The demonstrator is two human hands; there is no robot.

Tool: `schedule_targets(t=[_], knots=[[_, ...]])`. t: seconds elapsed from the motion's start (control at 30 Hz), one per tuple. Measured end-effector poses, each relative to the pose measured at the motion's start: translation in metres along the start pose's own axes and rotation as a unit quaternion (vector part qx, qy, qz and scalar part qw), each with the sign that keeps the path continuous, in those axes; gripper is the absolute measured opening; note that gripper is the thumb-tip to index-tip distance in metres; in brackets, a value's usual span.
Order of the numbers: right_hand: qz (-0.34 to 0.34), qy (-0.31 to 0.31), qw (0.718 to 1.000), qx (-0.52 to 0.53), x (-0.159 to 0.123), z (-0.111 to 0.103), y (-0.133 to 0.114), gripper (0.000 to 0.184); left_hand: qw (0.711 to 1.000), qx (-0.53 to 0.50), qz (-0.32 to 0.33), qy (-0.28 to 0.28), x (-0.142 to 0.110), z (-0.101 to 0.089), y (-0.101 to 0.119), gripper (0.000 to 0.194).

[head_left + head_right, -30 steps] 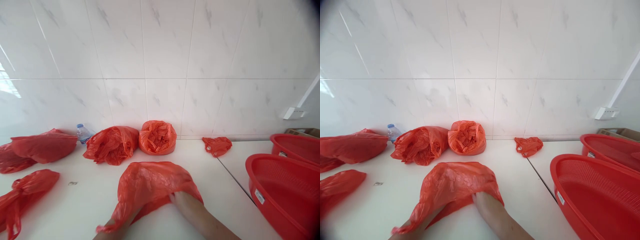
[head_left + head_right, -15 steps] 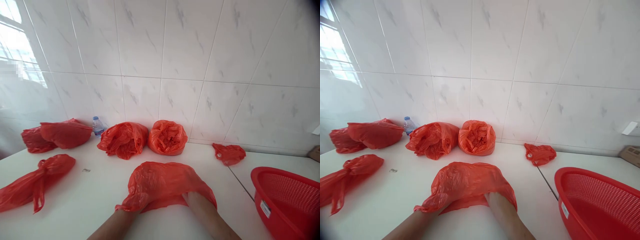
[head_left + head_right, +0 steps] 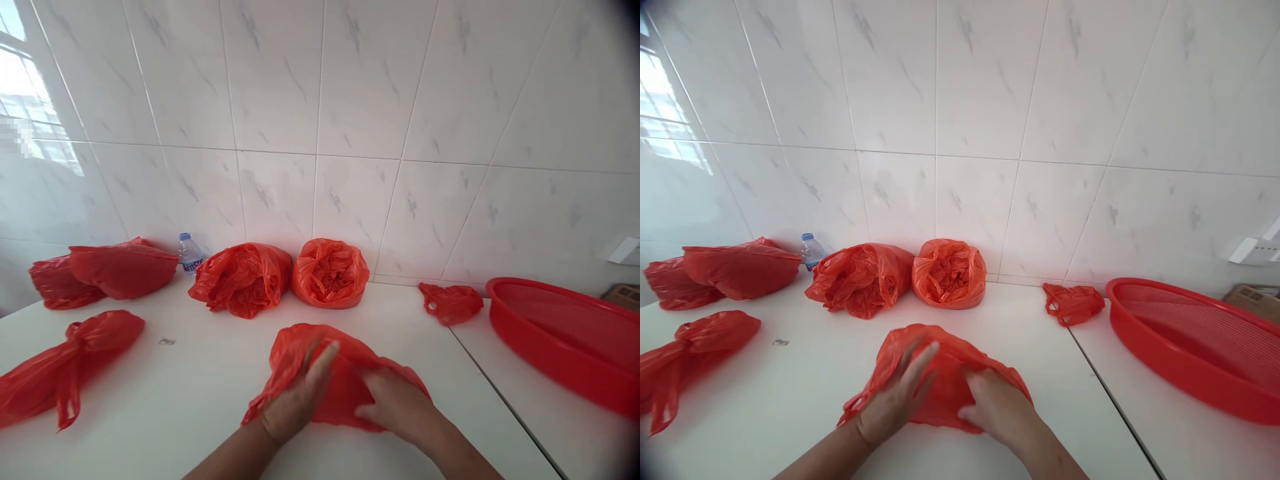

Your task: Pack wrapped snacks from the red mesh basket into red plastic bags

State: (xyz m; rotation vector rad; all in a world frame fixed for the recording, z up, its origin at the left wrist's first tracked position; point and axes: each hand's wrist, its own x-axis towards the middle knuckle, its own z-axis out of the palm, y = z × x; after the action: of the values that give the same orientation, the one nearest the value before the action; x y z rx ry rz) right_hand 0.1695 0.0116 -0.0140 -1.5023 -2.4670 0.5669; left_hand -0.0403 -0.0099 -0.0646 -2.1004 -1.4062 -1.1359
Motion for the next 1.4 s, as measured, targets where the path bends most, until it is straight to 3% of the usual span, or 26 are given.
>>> schedule_targets(t=[0.07, 0.13, 0.27, 0.33, 0.43, 0.5, 0.6, 0.7, 0.8, 0.9, 0.97, 1.03, 1.07, 1.13, 1.17, 1.23, 1.33, 1.4], knots=[[-0.047, -0.063, 0.997, 0.019, -0.008, -0.007, -0.007, 0.029, 0.996, 0.066, -0.034, -0.055, 0.006, 0.0, -0.005, 0.052], [-0.057, -0.088, 0.993, 0.047, -0.014, -0.015, -0.011, 0.033, 0.985, 0.084, -0.099, -0.112, 0.013, -0.001, -0.009, 0.058], [-0.01, -0.051, 0.991, 0.119, -0.012, -0.029, -0.003, 0.038, 0.958, -0.049, -0.199, -0.2, 0.023, -0.007, -0.013, 0.07], [0.036, -0.004, 0.991, 0.13, -0.006, -0.031, 0.009, 0.04, 0.941, -0.133, -0.24, -0.197, 0.026, -0.009, -0.015, 0.064], [0.089, 0.051, 0.99, 0.094, 0.005, -0.024, 0.027, 0.043, 0.925, -0.189, -0.283, -0.169, 0.029, -0.01, -0.016, 0.033], [0.086, 0.077, 0.991, 0.062, 0.011, -0.016, 0.036, 0.04, 0.912, -0.219, -0.307, -0.162, 0.031, -0.008, -0.015, 0.02], [0.06, 0.1, 0.992, 0.044, 0.017, -0.004, 0.041, 0.02, 0.884, -0.289, -0.335, -0.152, 0.033, -0.005, -0.009, 0.022], [0.058, 0.108, 0.981, 0.152, 0.02, -0.002, 0.043, 0.01, 0.863, -0.343, -0.347, -0.133, 0.034, -0.004, -0.007, 0.028], [0.062, 0.092, 0.943, 0.314, 0.022, -0.008, 0.048, 0.013, 0.862, -0.34, -0.361, -0.099, 0.033, -0.004, -0.008, 0.027], [0.073, 0.092, 0.894, 0.432, 0.024, -0.014, 0.056, 0.02, 0.876, -0.307, -0.359, -0.096, 0.029, -0.005, -0.008, 0.055], [0.095, 0.144, 0.876, 0.45, 0.024, -0.017, 0.056, 0.021, 0.88, -0.298, -0.35, -0.122, 0.027, -0.005, -0.006, 0.048], [0.104, 0.255, 0.889, 0.366, 0.021, -0.018, 0.047, 0.026, 0.873, -0.304, -0.356, -0.14, 0.027, -0.005, -0.003, 0.017], [0.087, 0.318, 0.896, 0.298, 0.019, -0.018, 0.039, 0.028, 0.866, -0.311, -0.367, -0.139, 0.027, -0.005, -0.002, 0.006], [-0.004, 0.39, 0.908, 0.151, 0.011, -0.015, 0.017, 0.025, 0.848, -0.329, -0.397, -0.126, 0.029, -0.005, 0.001, 0.016], [-0.063, 0.382, 0.918, 0.085, 0.007, -0.012, 0.006, 0.022, 0.835, -0.343, -0.413, -0.12, 0.031, -0.005, 0.002, 0.018], [-0.137, 0.297, 0.945, -0.023, 0.001, -0.003, -0.012, 0.019, 0.802, -0.384, -0.443, -0.114, 0.034, -0.006, 0.002, 0.02], [-0.129, 0.148, 0.973, -0.125, -0.002, 0.008, -0.016, 0.025, 0.744, -0.454, -0.48, -0.1, 0.039, -0.008, -0.003, 0.026], [-0.107, 0.079, 0.983, -0.129, -0.002, 0.009, -0.007, 0.024, 0.715, -0.484, -0.5, -0.071, 0.043, -0.012, -0.011, 0.029]])
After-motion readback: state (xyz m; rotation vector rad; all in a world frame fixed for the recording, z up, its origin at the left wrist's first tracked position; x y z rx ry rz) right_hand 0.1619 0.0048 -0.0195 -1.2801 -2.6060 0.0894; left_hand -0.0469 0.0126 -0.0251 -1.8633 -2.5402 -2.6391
